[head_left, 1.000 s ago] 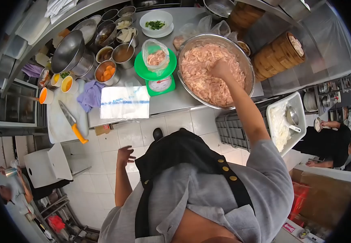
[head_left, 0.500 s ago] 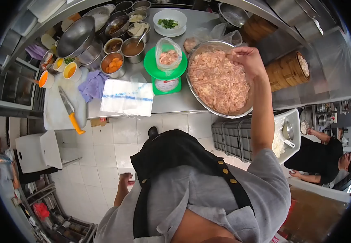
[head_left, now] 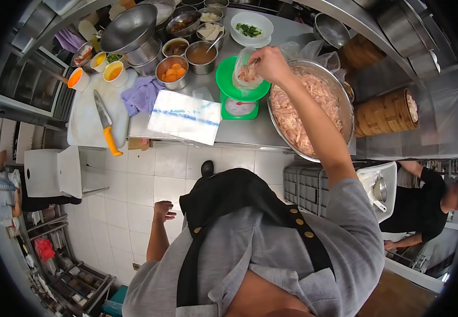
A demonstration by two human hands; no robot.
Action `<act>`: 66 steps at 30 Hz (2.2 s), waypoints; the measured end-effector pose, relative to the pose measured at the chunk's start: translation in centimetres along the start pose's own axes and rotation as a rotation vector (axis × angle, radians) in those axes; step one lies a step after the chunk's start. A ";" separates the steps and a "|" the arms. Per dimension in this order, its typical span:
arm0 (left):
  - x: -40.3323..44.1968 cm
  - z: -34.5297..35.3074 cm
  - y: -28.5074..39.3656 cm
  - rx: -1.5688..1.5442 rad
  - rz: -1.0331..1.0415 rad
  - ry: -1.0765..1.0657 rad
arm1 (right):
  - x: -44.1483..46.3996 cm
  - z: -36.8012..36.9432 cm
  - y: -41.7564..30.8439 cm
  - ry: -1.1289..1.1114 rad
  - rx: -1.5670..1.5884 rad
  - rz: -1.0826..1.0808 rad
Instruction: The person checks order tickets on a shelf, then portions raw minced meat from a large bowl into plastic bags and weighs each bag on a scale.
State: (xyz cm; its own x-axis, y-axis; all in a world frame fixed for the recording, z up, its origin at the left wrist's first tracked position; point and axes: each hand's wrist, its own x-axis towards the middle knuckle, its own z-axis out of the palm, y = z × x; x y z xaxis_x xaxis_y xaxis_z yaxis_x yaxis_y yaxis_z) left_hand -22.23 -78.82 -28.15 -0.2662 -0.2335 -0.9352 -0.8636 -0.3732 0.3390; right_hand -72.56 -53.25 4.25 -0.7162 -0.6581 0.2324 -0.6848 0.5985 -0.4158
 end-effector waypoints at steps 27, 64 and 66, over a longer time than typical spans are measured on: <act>-17.3 26.9 39.4 -0.213 0.939 -0.328 | -24.7 -1.5 11.7 0.257 0.111 0.608; -3.4 2.8 17.8 0.670 1.053 0.785 | -11.5 4.7 12.7 -0.234 -0.258 0.196; -1.8 0.7 25.0 0.764 1.476 0.886 | -12.5 3.1 14.0 -0.015 0.113 0.187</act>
State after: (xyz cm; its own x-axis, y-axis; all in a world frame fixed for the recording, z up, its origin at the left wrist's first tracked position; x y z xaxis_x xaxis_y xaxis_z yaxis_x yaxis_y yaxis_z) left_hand -43.66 -87.06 -18.04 -0.8212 -0.3784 0.4270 -0.2240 0.9022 0.3686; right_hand -72.77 -38.05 -7.17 -0.8267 -0.5476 0.1292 -0.5202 0.6563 -0.5466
